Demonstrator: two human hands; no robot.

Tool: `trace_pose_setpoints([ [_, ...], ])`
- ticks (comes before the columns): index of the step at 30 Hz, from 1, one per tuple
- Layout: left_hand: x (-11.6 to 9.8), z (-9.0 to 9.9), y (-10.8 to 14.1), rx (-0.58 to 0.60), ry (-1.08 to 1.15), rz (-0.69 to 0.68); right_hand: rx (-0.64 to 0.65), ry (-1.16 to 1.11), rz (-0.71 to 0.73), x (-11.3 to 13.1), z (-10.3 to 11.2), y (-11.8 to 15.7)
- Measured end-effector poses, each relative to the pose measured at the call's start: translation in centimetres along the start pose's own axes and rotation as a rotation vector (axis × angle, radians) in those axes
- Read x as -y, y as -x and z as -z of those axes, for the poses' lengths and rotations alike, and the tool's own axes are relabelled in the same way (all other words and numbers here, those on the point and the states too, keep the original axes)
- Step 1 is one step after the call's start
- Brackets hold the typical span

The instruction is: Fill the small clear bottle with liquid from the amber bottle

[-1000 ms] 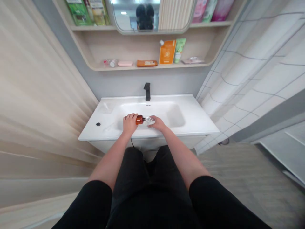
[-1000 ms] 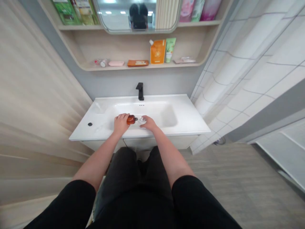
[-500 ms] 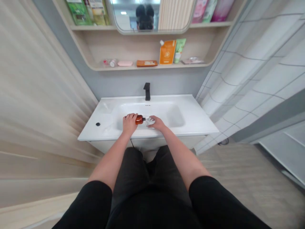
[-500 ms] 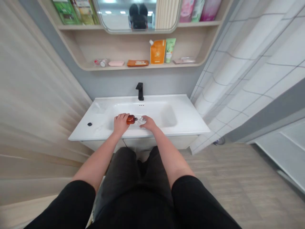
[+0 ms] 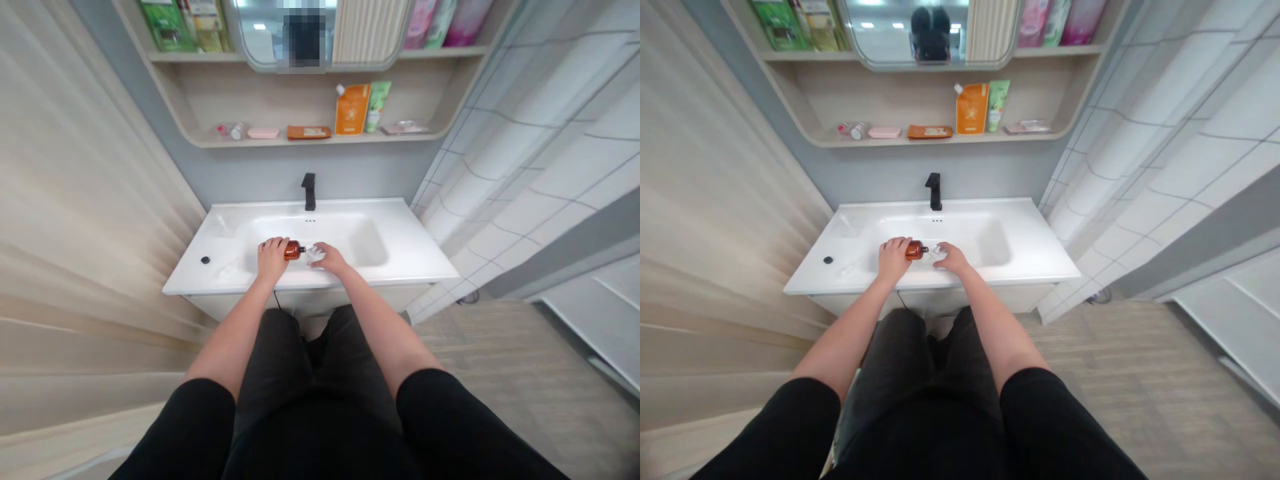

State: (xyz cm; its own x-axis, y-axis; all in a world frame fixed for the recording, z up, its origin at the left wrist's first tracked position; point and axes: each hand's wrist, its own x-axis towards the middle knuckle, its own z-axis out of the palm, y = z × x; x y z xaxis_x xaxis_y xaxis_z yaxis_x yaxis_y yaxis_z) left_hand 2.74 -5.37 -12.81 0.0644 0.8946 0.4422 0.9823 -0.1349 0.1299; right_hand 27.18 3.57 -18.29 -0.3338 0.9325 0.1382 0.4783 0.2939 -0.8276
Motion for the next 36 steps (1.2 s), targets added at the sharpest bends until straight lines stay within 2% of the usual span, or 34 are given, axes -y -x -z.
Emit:
trace_pose_setpoints([
  [17, 0.14, -0.23, 0.04, -0.028, -0.008, -0.019, 0.003, 0.026, 0.005, 0.08, 0.06, 0.04],
  [36, 0.04, -0.05, 0.04, -0.003, 0.013, -0.002, 0.008, 0.041, -0.002, 0.94, 0.35, 0.40],
])
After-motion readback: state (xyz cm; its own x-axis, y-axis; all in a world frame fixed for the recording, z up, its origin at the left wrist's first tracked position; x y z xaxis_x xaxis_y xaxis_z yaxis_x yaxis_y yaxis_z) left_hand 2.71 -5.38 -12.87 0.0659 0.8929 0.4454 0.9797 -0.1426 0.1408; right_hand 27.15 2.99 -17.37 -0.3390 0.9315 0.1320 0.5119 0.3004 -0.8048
